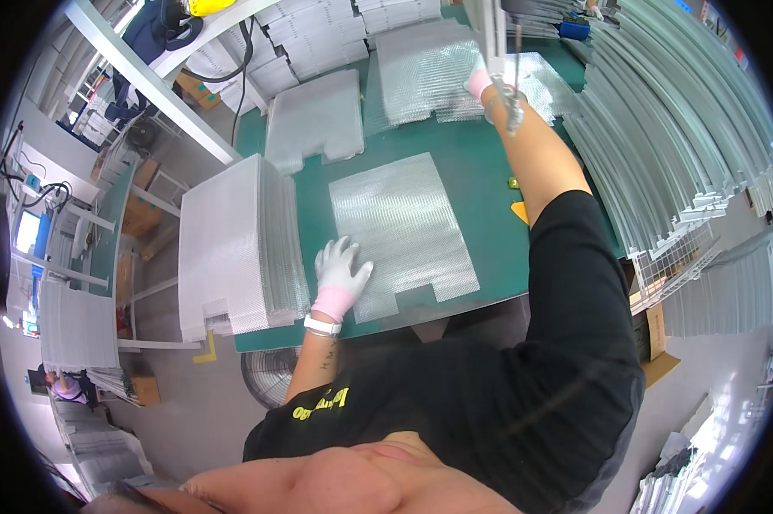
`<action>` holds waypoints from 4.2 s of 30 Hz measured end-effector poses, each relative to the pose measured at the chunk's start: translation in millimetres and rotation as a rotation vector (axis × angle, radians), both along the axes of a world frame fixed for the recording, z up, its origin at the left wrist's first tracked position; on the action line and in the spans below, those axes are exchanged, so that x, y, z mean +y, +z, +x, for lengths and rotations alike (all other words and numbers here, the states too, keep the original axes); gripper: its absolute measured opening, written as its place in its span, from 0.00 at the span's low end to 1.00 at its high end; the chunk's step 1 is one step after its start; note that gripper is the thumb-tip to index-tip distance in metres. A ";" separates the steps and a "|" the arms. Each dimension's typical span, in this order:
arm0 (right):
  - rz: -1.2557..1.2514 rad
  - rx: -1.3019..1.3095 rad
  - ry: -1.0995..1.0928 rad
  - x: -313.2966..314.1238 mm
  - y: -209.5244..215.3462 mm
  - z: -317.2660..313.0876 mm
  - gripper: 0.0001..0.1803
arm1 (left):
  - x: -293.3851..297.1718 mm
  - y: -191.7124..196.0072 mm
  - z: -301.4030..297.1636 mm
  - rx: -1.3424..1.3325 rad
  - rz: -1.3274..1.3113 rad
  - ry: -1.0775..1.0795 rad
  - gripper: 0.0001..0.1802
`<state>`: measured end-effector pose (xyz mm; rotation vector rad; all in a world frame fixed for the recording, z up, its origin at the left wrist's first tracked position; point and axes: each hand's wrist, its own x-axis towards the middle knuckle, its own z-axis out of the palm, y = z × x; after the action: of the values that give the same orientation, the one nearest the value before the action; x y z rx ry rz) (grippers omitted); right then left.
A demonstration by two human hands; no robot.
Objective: The person assembles a light fixture by placing a mesh screen into a metal frame, securing it with a power drill, and attaching a plastic cover. The process is repeated for multiple units on a green workbench.
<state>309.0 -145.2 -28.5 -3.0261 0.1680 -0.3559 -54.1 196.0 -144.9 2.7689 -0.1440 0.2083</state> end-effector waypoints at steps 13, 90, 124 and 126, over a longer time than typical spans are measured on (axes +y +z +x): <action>0.250 0.196 0.027 -5.5 19.6 -24.7 0.40 | -0.5 -4.4 1.5 0.003 -0.049 0.008 0.30; 0.739 0.134 0.539 41.4 -63.7 -337.4 0.33 | -19.4 51.8 -42.6 -0.055 -0.241 0.206 0.47; 0.277 0.307 0.449 55.8 -66.2 -328.9 0.32 | -23.5 21.8 -28.3 0.172 -0.092 0.315 0.47; 0.172 0.294 0.483 58.8 -54.1 -322.9 0.28 | -27.8 42.3 -30.0 0.194 0.109 0.306 0.43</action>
<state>-13.9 -86.4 -82.6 -2.8032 -0.4803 0.1366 -84.1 168.2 -102.6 2.8881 0.3289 0.0072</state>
